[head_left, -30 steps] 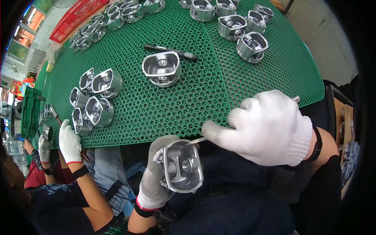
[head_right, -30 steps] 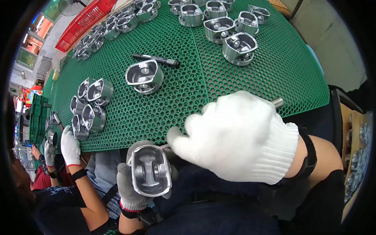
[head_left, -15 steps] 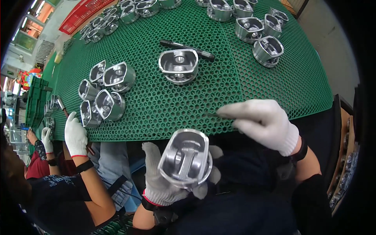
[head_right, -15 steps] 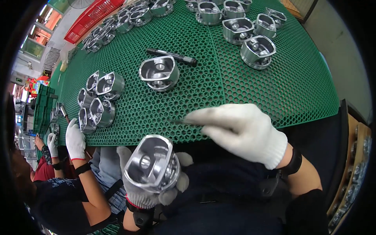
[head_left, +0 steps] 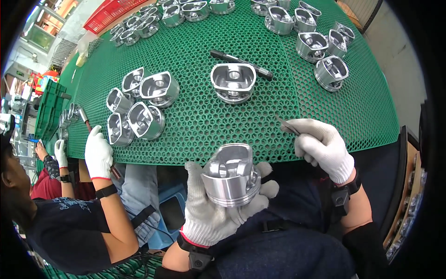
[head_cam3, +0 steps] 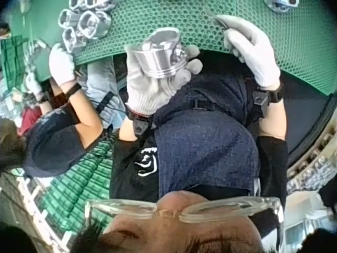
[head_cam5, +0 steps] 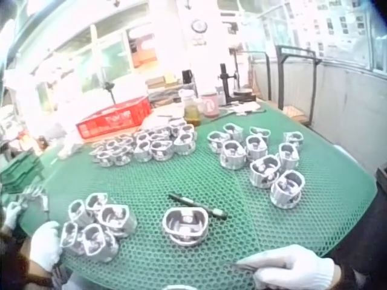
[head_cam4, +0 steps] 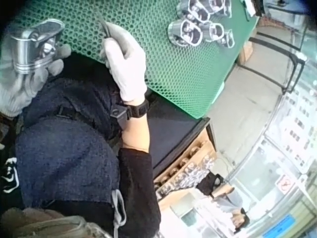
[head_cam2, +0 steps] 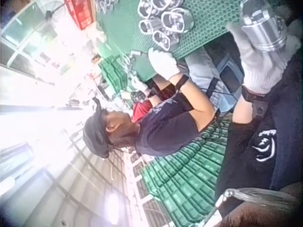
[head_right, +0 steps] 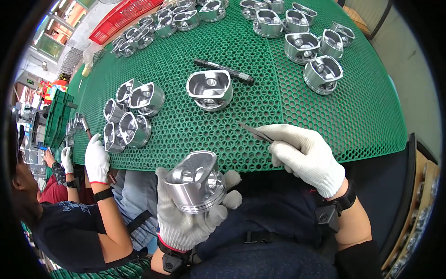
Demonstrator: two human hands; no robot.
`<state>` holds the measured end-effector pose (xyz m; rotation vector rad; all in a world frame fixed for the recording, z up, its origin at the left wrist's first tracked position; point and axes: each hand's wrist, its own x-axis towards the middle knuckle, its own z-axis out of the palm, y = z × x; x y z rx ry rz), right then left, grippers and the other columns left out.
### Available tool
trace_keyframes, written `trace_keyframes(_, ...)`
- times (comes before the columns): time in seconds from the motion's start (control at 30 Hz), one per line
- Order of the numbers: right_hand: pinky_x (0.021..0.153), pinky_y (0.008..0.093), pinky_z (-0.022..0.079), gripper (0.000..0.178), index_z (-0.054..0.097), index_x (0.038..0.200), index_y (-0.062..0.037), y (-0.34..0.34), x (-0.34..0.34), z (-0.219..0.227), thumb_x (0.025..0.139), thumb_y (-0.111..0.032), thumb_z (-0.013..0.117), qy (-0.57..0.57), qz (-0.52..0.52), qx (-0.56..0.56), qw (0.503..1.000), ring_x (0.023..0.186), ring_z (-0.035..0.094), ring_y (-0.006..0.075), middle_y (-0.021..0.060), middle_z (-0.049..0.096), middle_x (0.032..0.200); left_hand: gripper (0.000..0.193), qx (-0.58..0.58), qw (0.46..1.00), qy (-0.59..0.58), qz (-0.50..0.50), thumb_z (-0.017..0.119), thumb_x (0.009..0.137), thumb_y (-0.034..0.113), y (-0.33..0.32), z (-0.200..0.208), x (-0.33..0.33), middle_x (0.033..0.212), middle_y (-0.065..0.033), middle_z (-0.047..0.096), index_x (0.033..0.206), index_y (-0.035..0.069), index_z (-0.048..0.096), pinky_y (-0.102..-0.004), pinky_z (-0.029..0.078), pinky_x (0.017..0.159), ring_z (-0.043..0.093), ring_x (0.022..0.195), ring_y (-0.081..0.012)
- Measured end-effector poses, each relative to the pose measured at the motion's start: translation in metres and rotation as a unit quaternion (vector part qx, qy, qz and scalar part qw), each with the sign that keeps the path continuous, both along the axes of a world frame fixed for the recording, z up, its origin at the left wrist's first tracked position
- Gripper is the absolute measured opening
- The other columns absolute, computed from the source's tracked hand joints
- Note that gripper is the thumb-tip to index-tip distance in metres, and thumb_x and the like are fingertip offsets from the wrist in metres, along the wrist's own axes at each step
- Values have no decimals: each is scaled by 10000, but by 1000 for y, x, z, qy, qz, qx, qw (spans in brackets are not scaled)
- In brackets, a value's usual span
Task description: Inspecting and preparing engine piston heads at a factory assembly workbench.
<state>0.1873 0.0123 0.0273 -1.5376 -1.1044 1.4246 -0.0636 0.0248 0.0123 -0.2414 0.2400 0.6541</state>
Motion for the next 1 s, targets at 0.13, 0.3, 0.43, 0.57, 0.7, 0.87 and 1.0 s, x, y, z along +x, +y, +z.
trace_keyframes(0.13,520,178,384,366,624,1265,-43,3,-2,-3,915,-80,526,1,-4,1,1000,567,462,20,-22,595,728,937,-3,1000,-11,12,441,839,764,4,-1,-4,1364,-313,444,1435,46,360,-526,578,889,519,1187,-517)
trace_keyframes(0.3,492,173,375,379,620,1265,-38,5,-4,4,901,-76,522,5,-7,14,1000,546,460,22,-18,602,721,895,29,998,-48,2,493,853,721,10,2,-16,1391,-299,431,1429,47,373,-506,602,843,528,1174,-516)
trace_keyframes(0.43,460,176,379,377,638,1213,-25,1,-3,1,869,-99,503,-27,-41,1,999,507,469,29,3,611,682,735,177,961,150,150,556,916,557,25,1,-49,1381,-228,477,1425,57,383,-500,625,785,568,1145,-474)
trace_keyframes(0.57,446,183,380,372,648,1169,-9,0,-7,-3,854,-117,481,-37,-36,2,999,485,471,38,19,612,666,604,310,731,525,306,519,983,421,29,-14,-103,1239,-181,577,1386,-7,382,-400,637,667,658,1019,-330)
trace_keyframes(0.7,452,174,377,386,626,1211,13,-3,-3,-5,865,-76,479,-22,-35,12,999,501,464,32,26,623,680,538,265,636,637,346,487,1001,298,48,-26,-130,1161,-149,625,1401,-46,381,-245,566,547,686,843,-175)
trace_keyframes(0.87,460,177,386,388,628,1216,4,-4,-1,0,862,-86,495,-45,-50,1,998,507,470,35,25,626,684,595,308,538,691,371,586,940,225,55,-56,-135,1299,-179,527,1423,-40,362,-262,541,618,624,971,-197)
trace_keyframes(1.0,482,184,399,365,652,1199,-13,-1,-5,4,863,-79,524,-46,-42,-18,998,526,489,40,18,637,710,672,391,381,784,296,727,829,74,61,-55,-135,1378,-190,468,1401,-34,392,-396,358,1093,480,1260,-276)
